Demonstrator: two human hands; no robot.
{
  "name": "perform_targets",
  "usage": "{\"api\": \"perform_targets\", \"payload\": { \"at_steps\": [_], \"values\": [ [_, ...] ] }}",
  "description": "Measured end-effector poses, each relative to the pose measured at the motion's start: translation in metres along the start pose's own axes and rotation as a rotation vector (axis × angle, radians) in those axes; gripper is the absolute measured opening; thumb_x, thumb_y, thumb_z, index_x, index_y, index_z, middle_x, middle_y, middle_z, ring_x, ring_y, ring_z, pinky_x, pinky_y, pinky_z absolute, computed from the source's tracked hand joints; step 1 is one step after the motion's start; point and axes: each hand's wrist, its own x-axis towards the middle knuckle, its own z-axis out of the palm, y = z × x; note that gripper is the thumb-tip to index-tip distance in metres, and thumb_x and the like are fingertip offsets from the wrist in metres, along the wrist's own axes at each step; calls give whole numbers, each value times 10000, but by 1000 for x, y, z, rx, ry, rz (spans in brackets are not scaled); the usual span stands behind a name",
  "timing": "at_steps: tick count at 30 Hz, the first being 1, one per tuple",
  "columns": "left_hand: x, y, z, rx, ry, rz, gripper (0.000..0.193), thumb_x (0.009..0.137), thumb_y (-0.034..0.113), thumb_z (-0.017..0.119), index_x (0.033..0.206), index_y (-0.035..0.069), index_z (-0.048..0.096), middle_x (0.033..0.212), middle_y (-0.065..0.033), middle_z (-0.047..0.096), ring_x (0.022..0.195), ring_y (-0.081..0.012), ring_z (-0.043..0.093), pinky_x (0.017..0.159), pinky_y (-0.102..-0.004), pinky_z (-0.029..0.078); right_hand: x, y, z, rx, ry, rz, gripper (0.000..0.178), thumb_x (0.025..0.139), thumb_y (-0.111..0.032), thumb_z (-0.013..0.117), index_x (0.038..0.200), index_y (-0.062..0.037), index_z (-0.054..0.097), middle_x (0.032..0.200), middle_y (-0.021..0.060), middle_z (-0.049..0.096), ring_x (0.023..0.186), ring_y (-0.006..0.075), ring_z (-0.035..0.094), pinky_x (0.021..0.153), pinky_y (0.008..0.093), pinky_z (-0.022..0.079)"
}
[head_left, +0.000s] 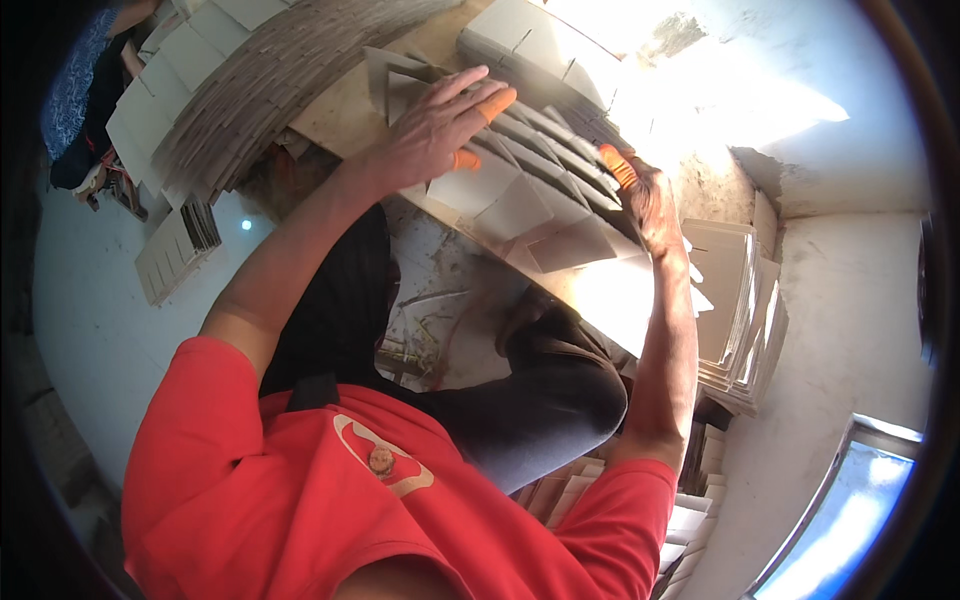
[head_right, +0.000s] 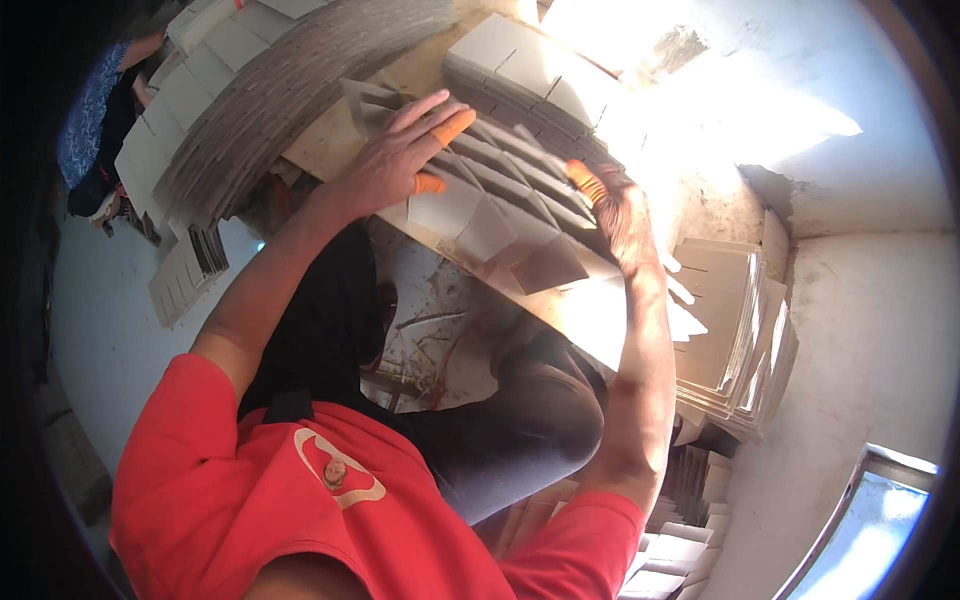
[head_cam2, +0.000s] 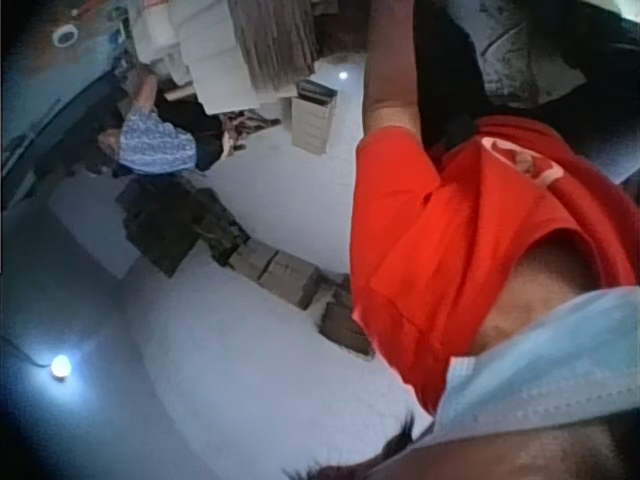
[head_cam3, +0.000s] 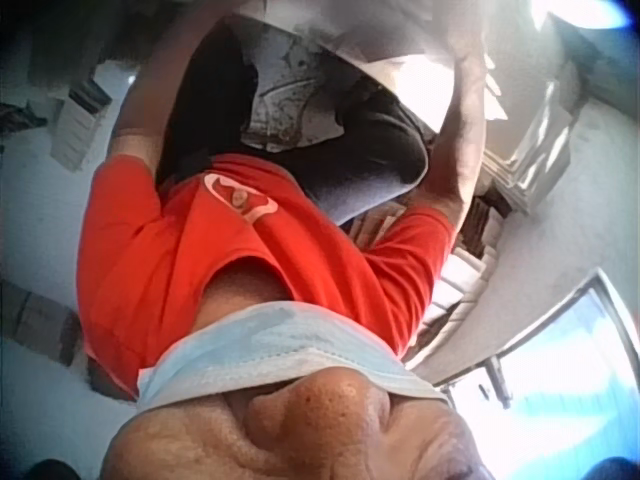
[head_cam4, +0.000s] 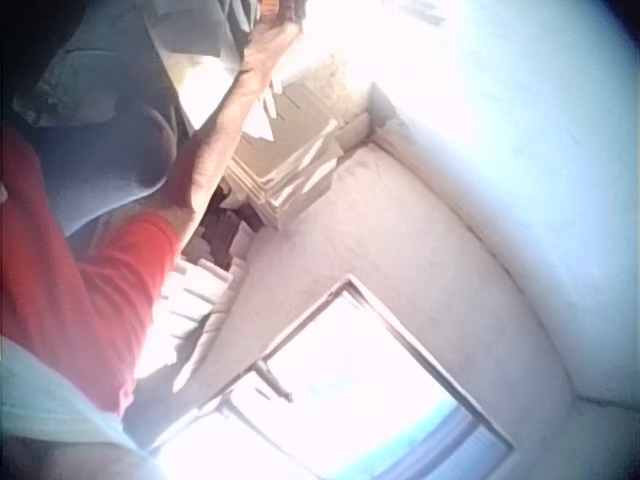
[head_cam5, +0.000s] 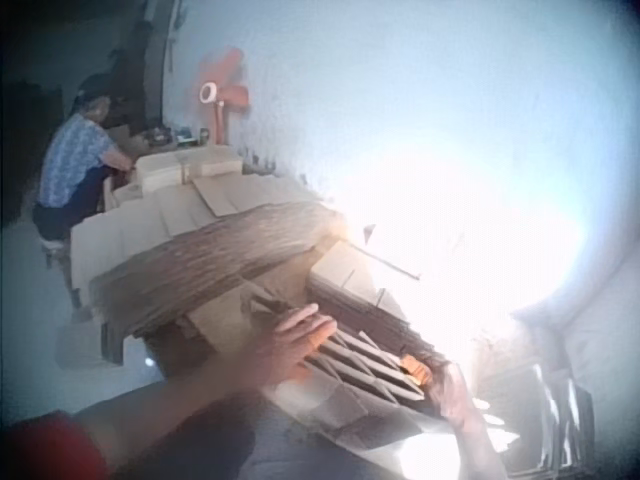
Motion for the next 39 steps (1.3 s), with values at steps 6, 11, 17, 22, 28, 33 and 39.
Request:
{"api": "perform_targets", "payload": {
  "at_steps": [6, 11, 17, 22, 28, 33, 39],
  "values": [
    [13, -35, 10, -65, -238, 100, 577, 787, 143, 686, 1326, 78, 489, 1285, -100, 555, 1282, -276, 416, 1086, -413, 286, -41, -13, 58, -202, -68, -189, 249, 835, -206, 671, 946, 7, 607, 767, 203, 647, 716, 357, 640, 640, 431, 491],
    [17, -48, 11, -103, -227, 184, 349, 768, 124, 677, 1106, 60, 616, 1079, -91, 624, 1029, -261, 557, 934, -375, 406, -31, 7, 56, -182, 4, -341, 207, 800, -158, 684, 925, -22, 592, 744, 187, 648, 701, 360, 635, 626, 437, 484],
    [24, 24, -80, 250, -26, 359, 237, 698, 95, 647, 932, 56, 639, 942, -105, 602, 870, -186, 561, 739, -354, 446, -75, -55, 32, -629, 522, -328, 371, 848, -177, 664, 1172, -39, 548, 1080, 197, 632, 956, 332, 622, 807, 423, 497],
    [0, 22, -159, 673, 424, 346, 286, 702, 71, 617, 975, -14, 627, 977, -104, 596, 887, -221, 560, 754, -356, 463, -110, -89, -9, -821, 881, -510, 454, 859, -101, 658, 1285, -64, 503, 1329, 107, 505, 1286, 257, 442, 1088, 441, 313],
    [-44, -111, -196, 1158, 313, -93, 242, 710, 70, 617, 940, -5, 609, 947, -77, 570, 963, -204, 509, 766, -329, 478, -137, -26, -16, -1012, 713, -266, 225, 908, -149, 557, 1104, -48, 602, 1242, 90, 544, 1260, 256, 452, 1093, 425, 285],
    [-77, -172, -179, 1192, -14, -368, 260, 737, 69, 610, 985, -12, 613, 974, -94, 573, 994, -224, 518, 796, -346, 477, -162, 44, -23, -927, 587, -107, 184, 882, -100, 535, 1032, -23, 609, 1156, 131, 576, 1179, 281, 498, 1018, 426, 341],
    [-73, -178, -164, 940, 87, -208, 329, 769, -1, 547, 1095, -46, 553, 1020, -166, 597, 1059, -322, 533, 827, -439, 471, -213, 125, -51, -946, 658, 102, 98, 840, -68, 601, 917, -10, 621, 1070, 128, 618, 1044, 298, 560, 884, 430, 428]
  ]
}}
